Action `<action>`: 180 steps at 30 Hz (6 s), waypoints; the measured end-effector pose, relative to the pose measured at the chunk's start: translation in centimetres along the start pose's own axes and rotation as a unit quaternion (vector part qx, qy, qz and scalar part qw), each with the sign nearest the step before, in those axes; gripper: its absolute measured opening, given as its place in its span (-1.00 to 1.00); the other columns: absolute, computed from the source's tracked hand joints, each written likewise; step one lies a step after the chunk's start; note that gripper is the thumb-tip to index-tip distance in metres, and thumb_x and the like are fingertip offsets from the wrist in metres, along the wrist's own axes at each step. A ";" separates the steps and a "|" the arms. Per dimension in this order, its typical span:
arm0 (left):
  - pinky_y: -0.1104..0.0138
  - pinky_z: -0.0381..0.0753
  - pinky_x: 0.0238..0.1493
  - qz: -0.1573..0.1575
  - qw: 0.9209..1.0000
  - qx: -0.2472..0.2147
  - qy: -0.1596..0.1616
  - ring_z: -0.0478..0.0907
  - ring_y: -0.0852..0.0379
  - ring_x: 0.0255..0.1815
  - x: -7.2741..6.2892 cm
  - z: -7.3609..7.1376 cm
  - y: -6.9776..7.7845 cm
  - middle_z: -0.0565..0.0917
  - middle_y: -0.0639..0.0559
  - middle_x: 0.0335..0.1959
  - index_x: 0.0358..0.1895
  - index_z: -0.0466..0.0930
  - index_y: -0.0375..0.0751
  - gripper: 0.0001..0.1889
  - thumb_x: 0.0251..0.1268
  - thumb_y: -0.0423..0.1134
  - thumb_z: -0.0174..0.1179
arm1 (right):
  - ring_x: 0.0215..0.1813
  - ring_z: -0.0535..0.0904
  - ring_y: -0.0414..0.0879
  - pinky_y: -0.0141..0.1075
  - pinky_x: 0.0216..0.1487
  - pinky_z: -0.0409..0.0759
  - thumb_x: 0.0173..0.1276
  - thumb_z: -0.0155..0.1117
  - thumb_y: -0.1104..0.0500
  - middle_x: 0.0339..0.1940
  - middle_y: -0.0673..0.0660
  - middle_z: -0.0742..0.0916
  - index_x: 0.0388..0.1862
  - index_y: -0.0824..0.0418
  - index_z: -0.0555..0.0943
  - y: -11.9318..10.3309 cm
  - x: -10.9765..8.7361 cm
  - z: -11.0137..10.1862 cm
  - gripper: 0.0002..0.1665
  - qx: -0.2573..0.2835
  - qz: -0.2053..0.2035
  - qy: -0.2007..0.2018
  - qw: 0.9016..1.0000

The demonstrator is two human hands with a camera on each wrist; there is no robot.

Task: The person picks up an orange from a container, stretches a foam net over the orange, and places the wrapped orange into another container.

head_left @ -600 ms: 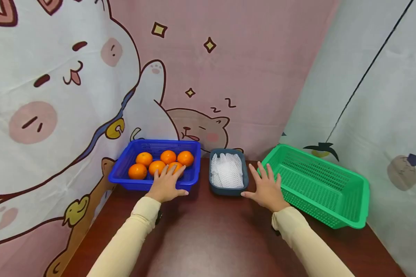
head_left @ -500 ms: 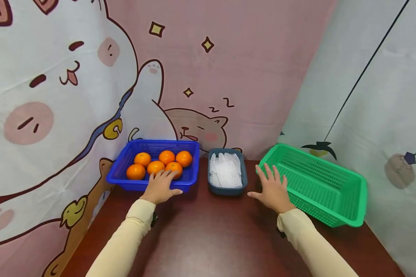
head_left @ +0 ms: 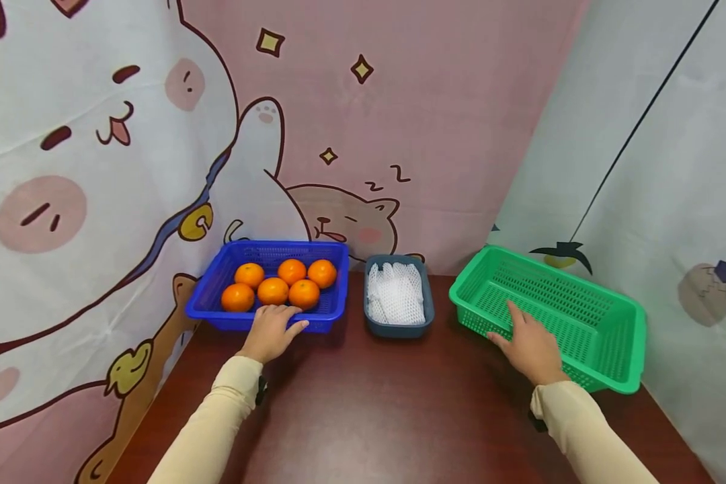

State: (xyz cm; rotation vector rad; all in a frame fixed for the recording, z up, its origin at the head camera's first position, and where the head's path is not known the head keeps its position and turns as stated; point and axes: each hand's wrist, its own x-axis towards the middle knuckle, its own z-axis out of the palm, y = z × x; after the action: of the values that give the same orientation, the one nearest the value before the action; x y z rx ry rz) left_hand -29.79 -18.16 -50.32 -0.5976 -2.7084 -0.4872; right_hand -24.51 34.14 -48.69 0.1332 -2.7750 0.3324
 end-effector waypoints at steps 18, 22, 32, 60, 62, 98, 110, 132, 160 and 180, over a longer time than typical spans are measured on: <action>-0.03 0.26 0.11 -0.025 1.000 0.001 -0.014 0.50 -0.11 0.00 0.7 0.1 0.0 0.65 -0.05 0.00 0.15 0.58 -0.11 -0.47 0.28 0.18 0.19 | -0.46 0.61 0.19 -0.08 -0.68 0.41 0.43 0.14 -0.18 -0.25 0.37 0.72 0.02 0.36 0.64 2.2 -0.9 -0.1 -0.39 0.014 -0.007 0.018 1.000; -0.11 0.31 0.15 -0.056 0.997 -0.021 -0.045 0.47 -0.18 0.15 1.8 -0.6 0.4 0.57 -0.15 0.16 0.26 0.50 -0.10 -0.31 0.22 0.30 0.16 | -0.43 0.62 0.23 -0.10 -0.71 0.39 0.43 0.14 -0.18 -0.19 0.41 0.71 0.03 0.36 0.64 2.6 -1.2 -0.2 -0.38 0.009 -0.002 0.021 1.000; -0.13 0.37 0.18 -0.113 0.988 -0.095 -0.049 0.38 -0.21 0.26 4.4 -1.4 0.0 0.43 -0.21 0.28 0.35 0.40 -0.11 -0.19 0.10 0.29 0.29 | -0.38 0.62 0.24 -0.10 -0.67 0.42 0.43 0.09 -0.23 -0.10 0.42 0.69 0.08 0.35 0.63 2.1 -1.0 0.0 -0.32 0.009 0.010 -0.017 1.000; -0.19 0.18 0.29 -0.179 0.964 -0.074 -0.183 0.24 -0.42 0.31 9.3 1.3 -1.6 0.32 -0.34 0.36 0.44 0.27 -0.20 -0.10 -0.04 -0.18 0.51 | -0.51 0.60 0.12 -0.17 -0.73 0.35 0.40 0.10 -0.28 -0.13 0.38 0.72 0.07 0.31 0.66 2.7 -0.9 0.5 -0.31 0.004 0.015 -0.004 1.000; -0.16 0.19 0.30 -0.177 0.964 -0.072 -0.185 0.26 -0.40 0.31 9.5 1.4 -1.6 0.32 -0.34 0.36 0.43 0.27 -0.20 -0.10 -0.04 -0.17 0.51 | -0.53 0.59 0.10 -0.17 -0.73 0.35 0.40 0.11 -0.27 -0.13 0.38 0.72 0.07 0.30 0.66 2.7 -0.9 0.4 -0.32 0.003 0.017 -0.002 1.000; -0.15 0.38 0.13 -0.132 0.983 -0.082 -0.101 0.46 -0.42 0.05 10.0 3.3 -2.9 0.41 -0.46 0.14 0.26 0.38 -0.24 -0.23 -0.09 -0.20 0.54 | -0.37 0.65 0.20 0.00 -0.56 0.52 0.38 0.17 -0.24 -0.12 0.34 0.73 0.06 0.28 0.67 2.2 -0.8 0.4 -0.36 0.010 0.012 -0.007 1.000; -0.14 0.33 0.09 -0.102 0.986 -0.128 0.031 0.31 -0.36 0.09 11.7 -1.2 0.7 0.40 -0.30 0.19 0.30 0.45 -0.10 -0.23 -0.09 -0.19 0.55 | -0.36 0.65 0.23 0.01 -0.57 0.52 0.40 0.14 -0.24 -0.12 0.36 0.72 0.09 0.31 0.65 2.5 -0.7 -0.1 -0.33 0.008 0.012 -0.011 1.000; 0.00 0.43 0.05 0.010 0.977 -0.208 0.037 0.32 -0.15 0.10 9.0 -1.4 11.1 0.42 -0.07 0.11 0.24 0.52 0.09 -0.27 -0.15 -0.10 0.58 | -0.66 0.49 -0.01 -0.18 -0.75 0.31 0.39 0.16 -0.23 -0.45 0.24 0.72 0.07 0.31 0.65 2.9 -0.8 0.3 -0.36 0.005 0.001 -0.005 1.000; 0.06 0.44 0.00 -0.018 0.959 -0.274 -0.065 0.33 -0.09 0.04 2.1 7.8 13.7 0.46 -0.02 0.08 0.22 0.55 -0.04 -0.24 -0.23 -0.19 0.61 | -0.67 0.50 0.02 -0.17 -0.76 0.30 0.40 0.16 -0.21 -0.50 0.23 0.71 0.05 0.32 0.66 2.6 -0.6 -0.1 -0.37 0.007 -0.003 -0.001 1.000; 0.05 0.41 0.10 -0.022 0.956 -0.282 -0.078 0.34 -0.03 0.12 -0.2 9.2 14.2 0.44 0.02 0.13 0.29 0.46 0.09 -0.18 -0.20 -0.18 0.60 | -0.72 0.42 -0.07 -0.20 -0.77 0.27 0.41 0.11 -0.25 -0.53 0.19 0.68 0.09 0.33 0.64 2.6 -0.7 0.2 -0.32 0.010 0.004 -0.012 1.000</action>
State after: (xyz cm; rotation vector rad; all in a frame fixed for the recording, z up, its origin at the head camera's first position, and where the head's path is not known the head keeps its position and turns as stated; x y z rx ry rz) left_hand -25.37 -2.43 -54.97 -0.7416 -2.7214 -1.2989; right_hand -24.32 36.66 -49.67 0.1318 -2.7972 0.3631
